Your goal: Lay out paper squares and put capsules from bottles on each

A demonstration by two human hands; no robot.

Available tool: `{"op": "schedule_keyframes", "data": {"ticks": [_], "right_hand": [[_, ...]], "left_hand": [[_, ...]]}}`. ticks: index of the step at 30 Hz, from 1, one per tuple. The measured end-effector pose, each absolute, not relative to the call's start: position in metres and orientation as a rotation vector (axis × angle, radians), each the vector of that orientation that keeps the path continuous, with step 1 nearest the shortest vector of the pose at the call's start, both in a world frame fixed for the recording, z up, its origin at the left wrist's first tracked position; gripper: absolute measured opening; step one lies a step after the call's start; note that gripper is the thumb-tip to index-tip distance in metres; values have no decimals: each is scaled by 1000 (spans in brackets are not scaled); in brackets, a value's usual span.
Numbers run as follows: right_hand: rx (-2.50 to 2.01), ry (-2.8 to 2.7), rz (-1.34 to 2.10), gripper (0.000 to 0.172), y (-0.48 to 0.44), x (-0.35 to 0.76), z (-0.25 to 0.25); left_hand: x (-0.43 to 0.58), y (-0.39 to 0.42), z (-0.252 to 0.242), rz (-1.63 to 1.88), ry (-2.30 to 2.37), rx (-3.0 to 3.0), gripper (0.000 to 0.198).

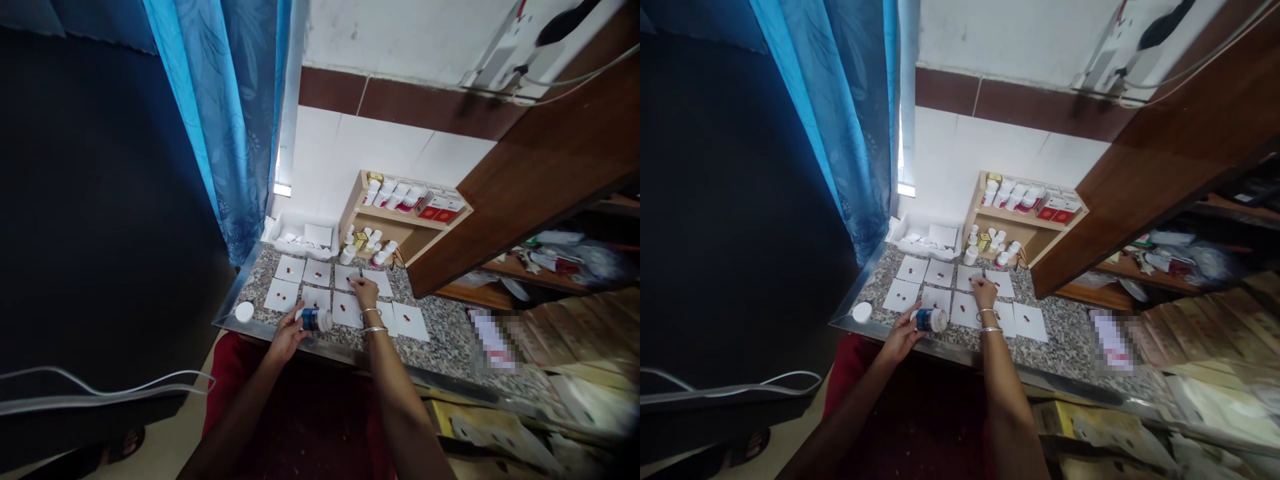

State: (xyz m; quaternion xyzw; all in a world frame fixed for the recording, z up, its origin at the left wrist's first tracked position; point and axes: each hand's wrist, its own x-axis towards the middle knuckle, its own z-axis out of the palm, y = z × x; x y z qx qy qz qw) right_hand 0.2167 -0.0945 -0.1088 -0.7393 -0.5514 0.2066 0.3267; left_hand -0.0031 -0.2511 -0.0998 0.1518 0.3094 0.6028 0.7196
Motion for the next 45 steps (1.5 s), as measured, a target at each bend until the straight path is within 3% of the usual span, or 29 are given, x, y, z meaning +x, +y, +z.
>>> {"op": "schedule_keyframes", "data": {"ticks": [7,16,23,35,45], "right_hand": [[-1981,-1569,479,15,-77,203,-113],[-1863,-1562,459,28,-109,206,-97],[-1552,-1119,1204,48,-218,178,-83],[-1481,-857,1284,30,-247,160,-105],[-1652,-1023,1131,26,-251,169,-103]], "left_hand": [[-7,-251,-96,1334,700,352,52],[-7,-248,-96,1348,718,379,55],[-3,-244,-96,1317,867,470,57],[2,-236,-66,1160,1086,1330,52],[6,-239,-80,1206,1027,1131,51]]}}
